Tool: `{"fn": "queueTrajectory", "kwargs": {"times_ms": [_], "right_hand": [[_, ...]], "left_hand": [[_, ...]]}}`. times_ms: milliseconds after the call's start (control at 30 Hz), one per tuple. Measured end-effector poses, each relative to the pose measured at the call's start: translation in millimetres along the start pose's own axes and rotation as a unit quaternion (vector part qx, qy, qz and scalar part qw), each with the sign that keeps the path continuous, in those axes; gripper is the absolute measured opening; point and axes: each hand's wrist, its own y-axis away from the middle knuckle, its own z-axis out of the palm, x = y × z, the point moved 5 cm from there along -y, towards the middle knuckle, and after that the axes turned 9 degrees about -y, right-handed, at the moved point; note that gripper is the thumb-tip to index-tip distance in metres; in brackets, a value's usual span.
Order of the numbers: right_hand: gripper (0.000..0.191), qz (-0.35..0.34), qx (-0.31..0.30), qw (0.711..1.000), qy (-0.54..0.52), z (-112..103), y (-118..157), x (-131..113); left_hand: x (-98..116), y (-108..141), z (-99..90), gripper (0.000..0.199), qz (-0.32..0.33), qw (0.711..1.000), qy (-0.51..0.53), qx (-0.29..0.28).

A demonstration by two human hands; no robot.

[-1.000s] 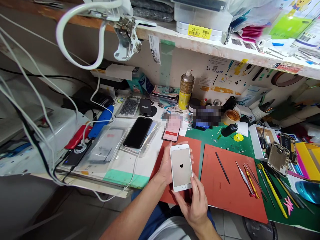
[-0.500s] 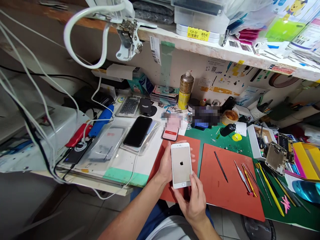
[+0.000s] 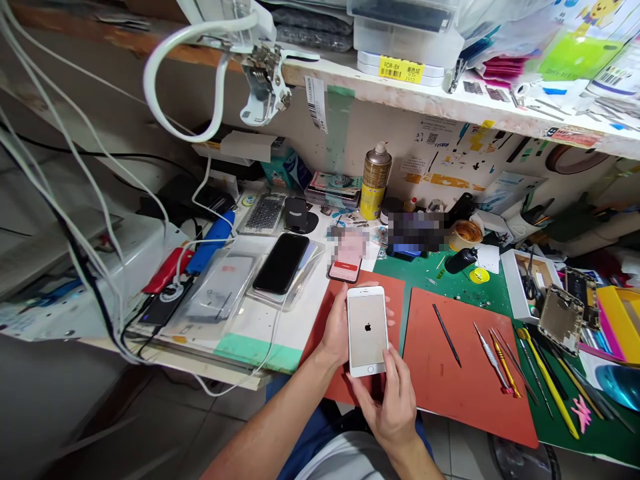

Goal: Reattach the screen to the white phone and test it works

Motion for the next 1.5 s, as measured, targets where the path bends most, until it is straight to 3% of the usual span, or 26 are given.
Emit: {"fn": "queueTrajectory", "kwargs": {"times_ms": [433,567,700,833,933,1167,1267,1500], "right_hand": [[0.086,0.009,0.008,1.0,-0.022,1.7,-6.2,-2.6],[0.077,0.015,-0.037,0.999,-0.032,-13.7,-20.8,-4.5],[0.024,0.104,-0.062,0.993,-0.009,-46.9,-35.8,30.1],[0.019,0.215,-0.061,0.971,0.086,-75.1,-46.2,90.7],[0.015,0.265,-0.091,0.949,0.142,-79.2,-49.2,119.8],[0.016,0.303,-0.148,0.92,0.199,-76.8,-45.0,121.2],[0.019,0.318,-0.128,0.911,0.23,-86.4,-42.6,127.0],[0.027,0.312,-0.079,0.901,0.29,-98.3,-44.5,147.8]], "left_hand": [[-0.7,-0.6,-0.7,0.063,-0.006,0.998,-0.048,0.026],[3.2,-2.2,-6.1,0.062,0.009,0.997,-0.046,0.067],[4.1,-6.0,-11.7,0.061,0.008,0.996,-0.04,0.082],[3.8,-7.9,-12.6,0.062,-0.002,0.994,-0.056,0.09],[4.1,-7.0,-11.2,0.062,-0.012,0.993,-0.06,0.098],[7.2,-6.9,-5.6,0.063,-0.015,0.991,-0.058,0.118],[7.8,-7.4,-5.4,0.062,-0.006,0.988,-0.064,0.14],[7.4,-6.4,-5.3,0.06,-0.005,0.987,-0.093,0.133]]}}
